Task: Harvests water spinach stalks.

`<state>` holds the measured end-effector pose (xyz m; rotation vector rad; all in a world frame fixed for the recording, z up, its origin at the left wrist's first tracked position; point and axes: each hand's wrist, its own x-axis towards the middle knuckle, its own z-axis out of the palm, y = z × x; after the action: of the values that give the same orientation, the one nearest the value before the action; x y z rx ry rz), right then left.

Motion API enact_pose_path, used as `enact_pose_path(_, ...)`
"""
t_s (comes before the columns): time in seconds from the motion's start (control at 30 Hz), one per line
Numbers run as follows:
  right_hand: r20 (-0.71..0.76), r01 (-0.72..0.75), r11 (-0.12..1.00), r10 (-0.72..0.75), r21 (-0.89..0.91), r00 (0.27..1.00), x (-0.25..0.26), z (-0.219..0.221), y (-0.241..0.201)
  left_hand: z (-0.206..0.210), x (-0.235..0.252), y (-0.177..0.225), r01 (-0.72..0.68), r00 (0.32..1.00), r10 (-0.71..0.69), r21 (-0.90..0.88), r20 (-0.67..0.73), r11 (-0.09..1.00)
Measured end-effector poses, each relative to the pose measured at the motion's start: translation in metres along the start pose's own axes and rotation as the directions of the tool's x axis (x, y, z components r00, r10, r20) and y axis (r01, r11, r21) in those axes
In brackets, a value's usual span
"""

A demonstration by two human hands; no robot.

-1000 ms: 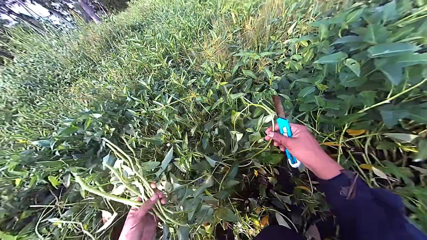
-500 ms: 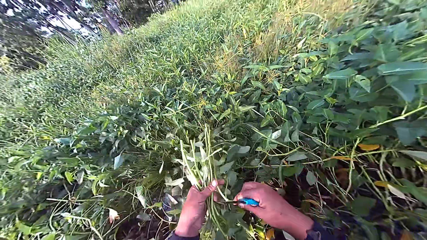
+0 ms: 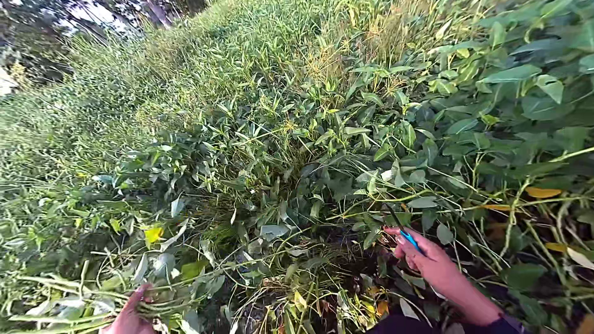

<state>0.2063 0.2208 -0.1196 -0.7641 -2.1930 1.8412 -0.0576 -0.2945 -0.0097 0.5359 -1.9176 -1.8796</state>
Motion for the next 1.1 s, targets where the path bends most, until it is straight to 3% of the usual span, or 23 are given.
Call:
enact_pose_path(0.1,0.029,-0.106,0.994,0.105,0.035,0.994,-0.003,0.001,-0.004,-0.031,0.023,-0.006,0.028,0.998,-0.028,0.007,-0.053,1.0)
enact_pose_path(0.2,0.069,-0.196,0.979,0.192,0.055,0.979,-0.001,0.005,-0.015,-0.027,0.016,0.01,0.001,0.998,-0.004,-0.056,-0.056,0.998)
enact_pose_path(0.4,0.068,-0.092,0.989,0.085,0.112,0.994,0.006,0.006,-0.034,0.014,-0.005,0.101,-0.288,0.958,0.286,-0.122,-0.027,0.95)
enact_pose_path(0.5,0.093,-0.052,0.996,0.046,0.069,0.995,0.006,0.0,-0.032,0.02,-0.001,0.124,-0.385,0.923,0.383,-0.038,-0.049,0.922)
enact_pose_path(0.6,0.13,-0.062,0.998,0.061,0.005,0.99,0.0,-0.008,-0.02,-0.001,0.03,0.096,-0.301,0.934,0.323,0.147,-0.153,0.942)
enact_pose_path(0.7,0.156,-0.164,0.986,0.167,-0.03,0.974,-0.012,-0.021,-0.011,-0.055,0.061,0.032,-0.02,0.971,0.082,0.266,-0.224,0.964)
enact_pose_path(0.77,0.146,-0.192,0.981,0.194,-0.028,0.97,-0.018,-0.033,-0.006,-0.079,0.06,0.012,0.065,0.983,-0.02,0.243,-0.18,0.968)
enact_pose_path(0.83,0.116,-0.216,0.976,0.215,-0.008,0.97,-0.023,-0.047,-0.004,-0.083,0.043,0.006,0.051,0.994,-0.039,0.11,-0.107,0.993)
enact_pose_path(0.97,-0.014,-0.24,0.963,0.244,0.124,0.97,-0.021,-0.061,-0.012,-0.043,0.01,0.032,0.137,0.983,-0.106,-0.217,0.148,0.967)
enact_pose_path(1.1,-0.231,-0.201,0.874,0.328,0.442,0.916,-0.007,-0.044,-0.014,0.031,-0.036,0.067,0.306,0.836,-0.145,-0.228,0.53,0.924)
